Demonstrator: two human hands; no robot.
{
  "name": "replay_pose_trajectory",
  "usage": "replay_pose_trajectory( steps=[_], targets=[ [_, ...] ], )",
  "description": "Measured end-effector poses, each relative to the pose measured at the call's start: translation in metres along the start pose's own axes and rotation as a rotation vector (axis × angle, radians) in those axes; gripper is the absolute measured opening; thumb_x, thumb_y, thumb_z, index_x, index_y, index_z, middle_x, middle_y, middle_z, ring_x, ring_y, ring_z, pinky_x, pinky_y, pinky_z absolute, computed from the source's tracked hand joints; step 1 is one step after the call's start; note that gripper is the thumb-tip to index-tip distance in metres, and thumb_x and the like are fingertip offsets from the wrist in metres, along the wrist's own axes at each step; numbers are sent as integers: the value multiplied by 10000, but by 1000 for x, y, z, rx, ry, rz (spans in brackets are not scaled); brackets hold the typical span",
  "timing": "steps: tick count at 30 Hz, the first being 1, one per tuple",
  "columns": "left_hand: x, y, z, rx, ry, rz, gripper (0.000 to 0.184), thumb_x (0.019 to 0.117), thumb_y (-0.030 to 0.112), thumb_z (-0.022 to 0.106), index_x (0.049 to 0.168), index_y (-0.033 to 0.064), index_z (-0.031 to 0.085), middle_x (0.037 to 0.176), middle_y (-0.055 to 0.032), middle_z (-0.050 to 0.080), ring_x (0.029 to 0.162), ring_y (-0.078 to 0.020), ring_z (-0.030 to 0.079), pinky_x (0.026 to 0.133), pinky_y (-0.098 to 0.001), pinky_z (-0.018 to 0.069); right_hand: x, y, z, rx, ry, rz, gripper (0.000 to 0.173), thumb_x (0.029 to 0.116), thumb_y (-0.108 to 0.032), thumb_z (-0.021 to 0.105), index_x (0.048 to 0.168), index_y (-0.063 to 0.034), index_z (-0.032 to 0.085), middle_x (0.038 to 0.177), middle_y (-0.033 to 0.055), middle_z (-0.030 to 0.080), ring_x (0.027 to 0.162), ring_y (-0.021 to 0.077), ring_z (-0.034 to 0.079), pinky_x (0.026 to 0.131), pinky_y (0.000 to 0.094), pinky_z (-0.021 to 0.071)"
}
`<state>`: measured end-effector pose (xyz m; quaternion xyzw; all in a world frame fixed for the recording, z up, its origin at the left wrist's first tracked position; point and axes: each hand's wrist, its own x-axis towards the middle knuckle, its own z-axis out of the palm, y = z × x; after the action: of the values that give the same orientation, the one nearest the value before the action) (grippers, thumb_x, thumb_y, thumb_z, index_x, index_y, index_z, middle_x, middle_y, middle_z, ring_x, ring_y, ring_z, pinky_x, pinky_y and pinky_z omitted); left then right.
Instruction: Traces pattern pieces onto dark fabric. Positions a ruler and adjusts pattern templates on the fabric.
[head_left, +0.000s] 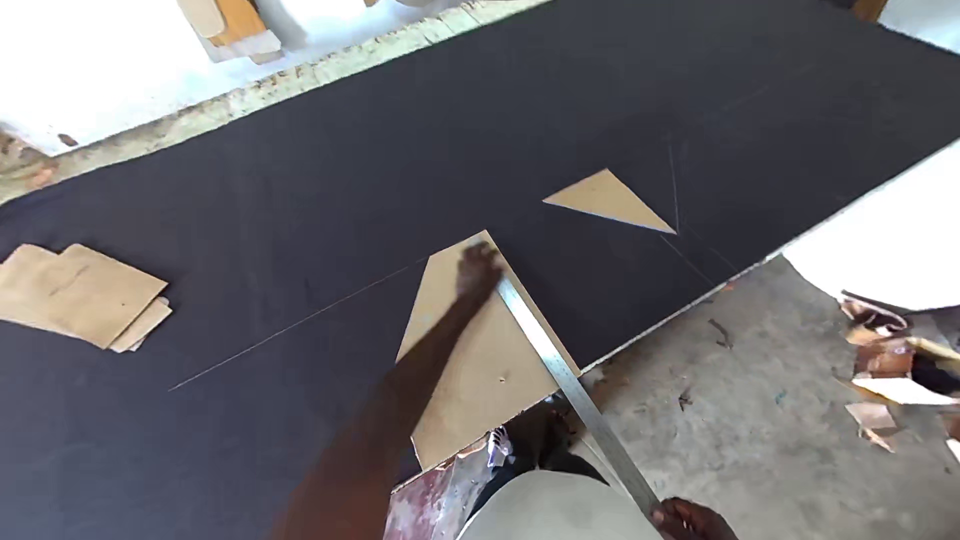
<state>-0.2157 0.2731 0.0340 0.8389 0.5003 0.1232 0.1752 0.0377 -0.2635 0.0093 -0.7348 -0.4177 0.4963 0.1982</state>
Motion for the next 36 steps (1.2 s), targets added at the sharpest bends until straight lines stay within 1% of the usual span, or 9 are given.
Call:
replay_pose_trajectory(
  steps=[1, 2, 4, 7, 12, 16, 20, 26, 36],
  targets=[
    [13, -14, -8, 25, -25, -91, 557, 1003, 398, 619, 1461, 87, 557, 1563, -212, 440, 1458, -463, 364, 1118, -672, 372, 1, 2, 2, -7, 15, 24, 322, 974, -391, 674, 967, -78, 750, 792, 66, 690, 715, 205, 639, 690, 478, 531],
    [25, -27, -14, 33, -55, -154, 645, 996, 449, 624, 1497, 61, 504, 1566, -255, 411, 1455, -505, 341, 1106, -709, 361, 2, 5, 4, -22, 27, 46, 330, 963, -426, 668, 969, -108, 755, 790, 42, 693, 710, 189, 643, 683, 469, 536],
    [41, -44, -19, 26, -100, -214, 741, 948, 526, 672, 1473, 29, 510, 1535, -308, 413, 1424, -554, 354, 1068, -756, 374, 4, 10, 6, -29, 35, 85, 348, 957, -476, 643, 983, -148, 756, 797, 6, 696, 720, 158, 648, 690, 451, 543],
    [53, -48, -21, 15, -129, -261, 715, 901, 526, 730, 1417, 57, 572, 1530, -303, 407, 1424, -549, 347, 1045, -763, 384, 4, 12, 8, 7, 50, 102, 373, 959, -521, 625, 981, -175, 761, 791, -24, 691, 711, 125, 639, 681, 415, 540],
    [61, -49, -24, 32, -155, -278, 714, 866, 475, 790, 1417, 74, 576, 1507, -320, 421, 1411, -548, 357, 1047, -750, 379, 6, 14, 15, 19, 70, 102, 347, 969, -498, 618, 956, -180, 754, 766, -34, 672, 695, 118, 623, 669, 411, 528],
    [63, -49, -26, 34, -147, -278, 702, 873, 471, 789, 1406, 68, 574, 1502, -310, 421, 1400, -535, 372, 1054, -723, 390, 8, 12, 17, 11, 71, 94, 356, 976, -515, 602, 944, -192, 749, 757, -37, 668, 690, 118, 622, 663, 414, 525],
    [67, -51, -26, 51, -148, -273, 682, 901, 482, 754, 1411, 68, 571, 1498, -308, 425, 1401, -527, 373, 1043, -724, 394, 13, 5, 19, 9, 73, 119, 351, 972, -513, 609, 926, -193, 746, 747, -37, 662, 684, 119, 618, 664, 419, 520],
    [69, -51, -27, 73, -156, -270, 692, 892, 494, 758, 1405, 72, 565, 1493, -307, 429, 1389, -538, 384, 1025, -731, 403, 15, 8, 20, 22, 73, 128, 327, 972, -502, 619, 911, -207, 746, 736, -45, 658, 673, 118, 614, 652, 420, 519],
    [72, -53, -28, 75, -178, -274, 696, 887, 484, 769, 1409, 74, 557, 1494, -315, 423, 1394, -542, 376, 1028, -747, 385, 23, 16, 22, 65, 51, 124, 321, 970, -472, 646, 879, -177, 732, 693, -32, 619, 640, 119, 578, 633, 396, 491]
  ],
)
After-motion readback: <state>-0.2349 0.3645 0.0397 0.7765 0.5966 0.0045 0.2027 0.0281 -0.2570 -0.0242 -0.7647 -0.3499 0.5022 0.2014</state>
